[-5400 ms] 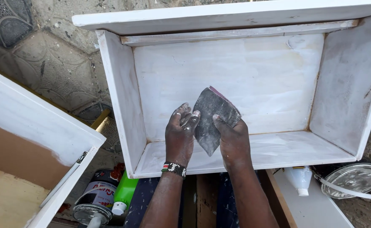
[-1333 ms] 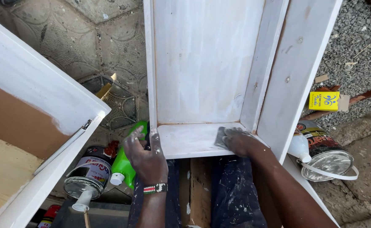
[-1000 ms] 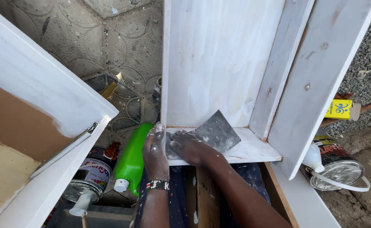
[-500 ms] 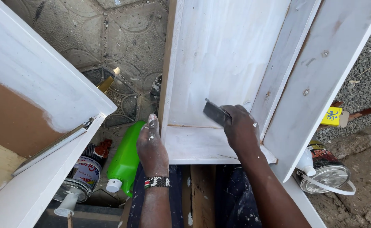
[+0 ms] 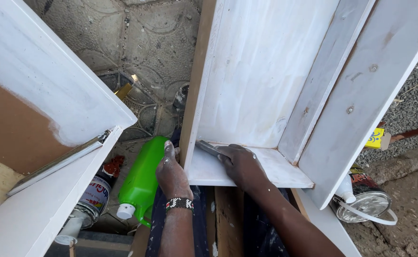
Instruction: Sanding the surfaces of a white wooden drawer using a sanding block.
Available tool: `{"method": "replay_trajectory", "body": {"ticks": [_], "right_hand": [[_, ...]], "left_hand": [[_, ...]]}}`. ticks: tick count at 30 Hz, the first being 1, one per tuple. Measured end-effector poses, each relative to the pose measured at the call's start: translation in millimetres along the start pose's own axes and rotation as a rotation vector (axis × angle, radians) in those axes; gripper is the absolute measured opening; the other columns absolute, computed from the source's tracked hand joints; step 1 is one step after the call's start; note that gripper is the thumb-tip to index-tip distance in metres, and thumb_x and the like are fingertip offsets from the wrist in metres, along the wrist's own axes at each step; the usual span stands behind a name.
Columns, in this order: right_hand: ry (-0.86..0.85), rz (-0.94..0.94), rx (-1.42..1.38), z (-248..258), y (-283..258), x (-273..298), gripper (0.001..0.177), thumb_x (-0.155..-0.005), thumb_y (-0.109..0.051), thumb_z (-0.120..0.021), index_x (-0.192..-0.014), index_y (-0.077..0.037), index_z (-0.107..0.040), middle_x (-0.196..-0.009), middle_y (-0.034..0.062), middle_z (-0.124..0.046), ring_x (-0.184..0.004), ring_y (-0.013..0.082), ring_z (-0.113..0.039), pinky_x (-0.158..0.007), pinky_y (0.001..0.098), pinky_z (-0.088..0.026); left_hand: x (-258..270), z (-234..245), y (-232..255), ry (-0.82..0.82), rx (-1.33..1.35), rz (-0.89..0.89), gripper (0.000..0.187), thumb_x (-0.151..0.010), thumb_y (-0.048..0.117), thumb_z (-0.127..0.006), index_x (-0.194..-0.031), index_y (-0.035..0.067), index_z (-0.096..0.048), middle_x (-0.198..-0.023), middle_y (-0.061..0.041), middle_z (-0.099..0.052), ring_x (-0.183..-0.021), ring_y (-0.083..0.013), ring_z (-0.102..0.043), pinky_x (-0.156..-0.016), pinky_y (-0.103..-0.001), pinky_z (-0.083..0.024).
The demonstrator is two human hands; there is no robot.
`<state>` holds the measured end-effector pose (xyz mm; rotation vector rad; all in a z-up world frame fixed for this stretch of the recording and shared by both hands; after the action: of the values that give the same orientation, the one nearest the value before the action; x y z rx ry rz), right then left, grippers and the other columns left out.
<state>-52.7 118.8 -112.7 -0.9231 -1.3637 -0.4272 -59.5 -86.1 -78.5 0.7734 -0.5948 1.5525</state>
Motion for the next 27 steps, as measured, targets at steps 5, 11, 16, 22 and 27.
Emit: {"method": "replay_trajectory", "body": {"ticks": [5, 11, 16, 22, 27], "right_hand": [[0.026, 0.071, 0.360, -5.1, -39.2, -0.9, 0.026, -0.103, -0.032, -0.078, -0.124, -0.020, -0.088, -0.121, 0.0107, -0.079, -0.115, 0.0471, -0.081, -0.096, 0.0591, -0.068], [-0.202, 0.218, 0.045, -37.6, -16.5, -28.8, 0.065, -0.110, -0.036, -0.055, -0.172, -0.017, -0.064, -0.169, 0.0261, -0.054, -0.166, 0.0578, -0.043, -0.139, 0.0694, -0.039], [-0.307, 0.261, 0.223, -40.6, -57.9, -37.0, 0.062, -0.120, -0.041, -0.039, -0.161, -0.007, -0.071, -0.177, 0.0274, -0.059, -0.171, 0.0564, -0.040, -0.143, 0.0683, -0.031], [-0.328, 0.146, 0.356, -57.9, -45.8, -35.9, 0.056, -0.114, -0.051, -0.039, -0.146, -0.026, -0.079, -0.167, 0.0088, -0.070, -0.165, 0.0481, -0.051, -0.132, 0.0706, -0.042], [-0.337, 0.202, 0.313, -86.8, 1.5, -66.2, 0.056, -0.115, -0.047, -0.045, -0.149, -0.017, -0.079, -0.173, 0.0139, -0.066, -0.169, 0.0513, -0.047, -0.133, 0.0714, -0.041]], "left_hand": [[-5.4, 3.2, -18.4, 0.073, 0.352, 0.163, 0.069, -0.109, 0.060, -0.074, -0.143, 0.001, -0.083, -0.152, -0.033, -0.075, -0.153, -0.0441, -0.065, -0.126, -0.057, -0.049], [-29.2, -6.1, -45.8, 0.033, 0.422, 0.206, 0.048, -0.106, 0.049, -0.082, -0.124, 0.006, -0.085, -0.116, -0.010, -0.071, -0.107, -0.0260, -0.075, -0.088, -0.044, -0.070], [-26.2, -10.3, -55.4, 0.020, 0.548, 0.286, 0.054, -0.098, 0.037, -0.090, -0.138, 0.001, -0.083, -0.122, -0.021, -0.075, -0.111, -0.0365, -0.081, -0.090, -0.051, -0.071], [-28.5, -9.7, -62.2, 0.039, 0.512, 0.305, 0.055, -0.092, 0.034, -0.094, -0.136, 0.002, -0.085, -0.122, -0.021, -0.075, -0.115, -0.0352, -0.081, -0.090, -0.055, -0.070], [-25.5, -8.5, -65.2, 0.055, 0.479, 0.344, 0.055, -0.088, 0.029, -0.095, -0.134, -0.001, -0.084, -0.118, -0.022, -0.070, -0.114, -0.0350, -0.080, -0.090, -0.055, -0.069]]}}
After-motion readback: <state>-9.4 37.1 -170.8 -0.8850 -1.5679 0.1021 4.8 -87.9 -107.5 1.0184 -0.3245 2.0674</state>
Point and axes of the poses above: each hand's wrist, its own x-axis away from the middle knuckle, its own z-axis out of the back of the hand, y = z × x, the point moved 5 cm from there along -x, towards the middle knuckle
